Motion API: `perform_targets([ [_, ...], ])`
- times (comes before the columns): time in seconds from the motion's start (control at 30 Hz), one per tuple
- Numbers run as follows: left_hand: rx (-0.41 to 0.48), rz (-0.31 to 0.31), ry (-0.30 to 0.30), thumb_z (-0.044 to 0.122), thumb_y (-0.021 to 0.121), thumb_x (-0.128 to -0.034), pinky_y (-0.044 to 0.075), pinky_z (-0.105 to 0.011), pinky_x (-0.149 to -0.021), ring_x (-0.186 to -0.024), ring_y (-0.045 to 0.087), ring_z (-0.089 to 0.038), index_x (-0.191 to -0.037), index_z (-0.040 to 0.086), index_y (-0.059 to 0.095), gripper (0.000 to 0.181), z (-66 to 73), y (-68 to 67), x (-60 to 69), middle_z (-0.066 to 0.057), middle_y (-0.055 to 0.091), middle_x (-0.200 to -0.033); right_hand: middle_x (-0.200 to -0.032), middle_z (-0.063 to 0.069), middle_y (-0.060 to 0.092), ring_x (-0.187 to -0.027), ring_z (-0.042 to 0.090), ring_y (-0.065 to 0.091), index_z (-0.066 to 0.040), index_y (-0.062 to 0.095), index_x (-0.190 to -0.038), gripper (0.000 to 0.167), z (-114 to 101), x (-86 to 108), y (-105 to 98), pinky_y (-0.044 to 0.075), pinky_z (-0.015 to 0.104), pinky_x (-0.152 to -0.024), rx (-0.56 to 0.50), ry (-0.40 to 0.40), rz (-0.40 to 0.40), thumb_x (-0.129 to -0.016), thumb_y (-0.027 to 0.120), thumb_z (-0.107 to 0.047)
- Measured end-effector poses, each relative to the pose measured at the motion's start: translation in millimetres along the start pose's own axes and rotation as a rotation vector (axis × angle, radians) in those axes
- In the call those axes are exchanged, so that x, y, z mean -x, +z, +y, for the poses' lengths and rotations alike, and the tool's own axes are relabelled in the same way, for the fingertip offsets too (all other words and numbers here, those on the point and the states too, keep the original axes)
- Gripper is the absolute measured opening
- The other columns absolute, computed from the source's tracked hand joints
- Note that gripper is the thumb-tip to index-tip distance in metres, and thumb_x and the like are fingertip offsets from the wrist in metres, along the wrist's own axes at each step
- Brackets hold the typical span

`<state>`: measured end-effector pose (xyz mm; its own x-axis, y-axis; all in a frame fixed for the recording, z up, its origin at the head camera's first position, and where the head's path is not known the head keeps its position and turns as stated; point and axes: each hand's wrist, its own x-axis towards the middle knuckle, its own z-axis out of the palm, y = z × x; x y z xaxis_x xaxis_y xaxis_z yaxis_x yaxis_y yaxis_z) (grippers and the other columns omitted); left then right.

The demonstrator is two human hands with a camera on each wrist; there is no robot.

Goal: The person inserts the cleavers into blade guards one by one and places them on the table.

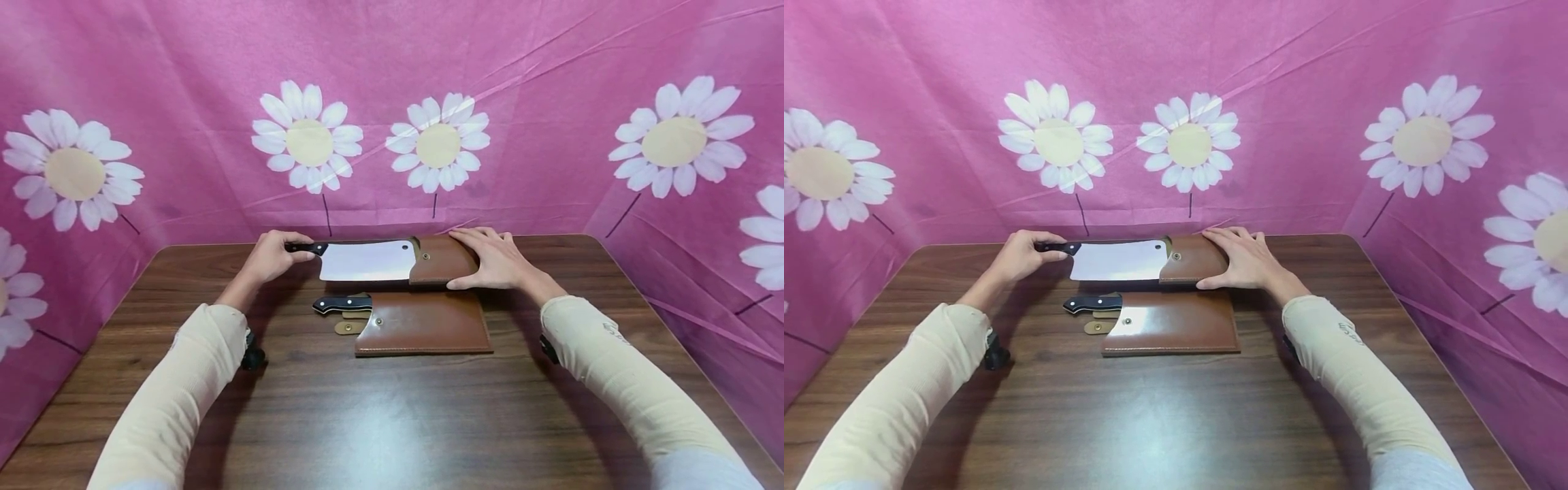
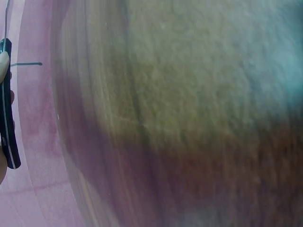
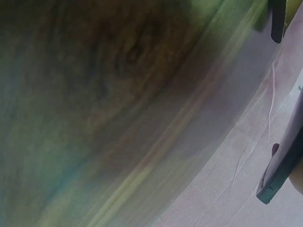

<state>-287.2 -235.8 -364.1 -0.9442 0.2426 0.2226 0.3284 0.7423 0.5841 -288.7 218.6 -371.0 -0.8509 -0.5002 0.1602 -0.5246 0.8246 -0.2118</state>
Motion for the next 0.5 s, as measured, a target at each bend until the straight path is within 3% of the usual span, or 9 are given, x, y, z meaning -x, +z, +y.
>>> perform_targets([
  [0.5, 0.01, 0.003, -0.004, 0.017, 0.081, -0.0885, 0.046, -0.04, -0.082, -0.094, 0.063, -0.027, -0.112, 0.006, 0.077, 0.026, 3.7, -0.7, 1.5, -0.014, 0.074, -0.11, -0.158, 0.006, 0.041, -0.139, 0.032, 0.035, -0.019, 0.04, -0.156, 0.118, -9.2, -1.3, 1.3, 0.03, 0.054, -0.091, 0.014, -0.013, 0.005, -0.063, 0.074, -0.084],
])
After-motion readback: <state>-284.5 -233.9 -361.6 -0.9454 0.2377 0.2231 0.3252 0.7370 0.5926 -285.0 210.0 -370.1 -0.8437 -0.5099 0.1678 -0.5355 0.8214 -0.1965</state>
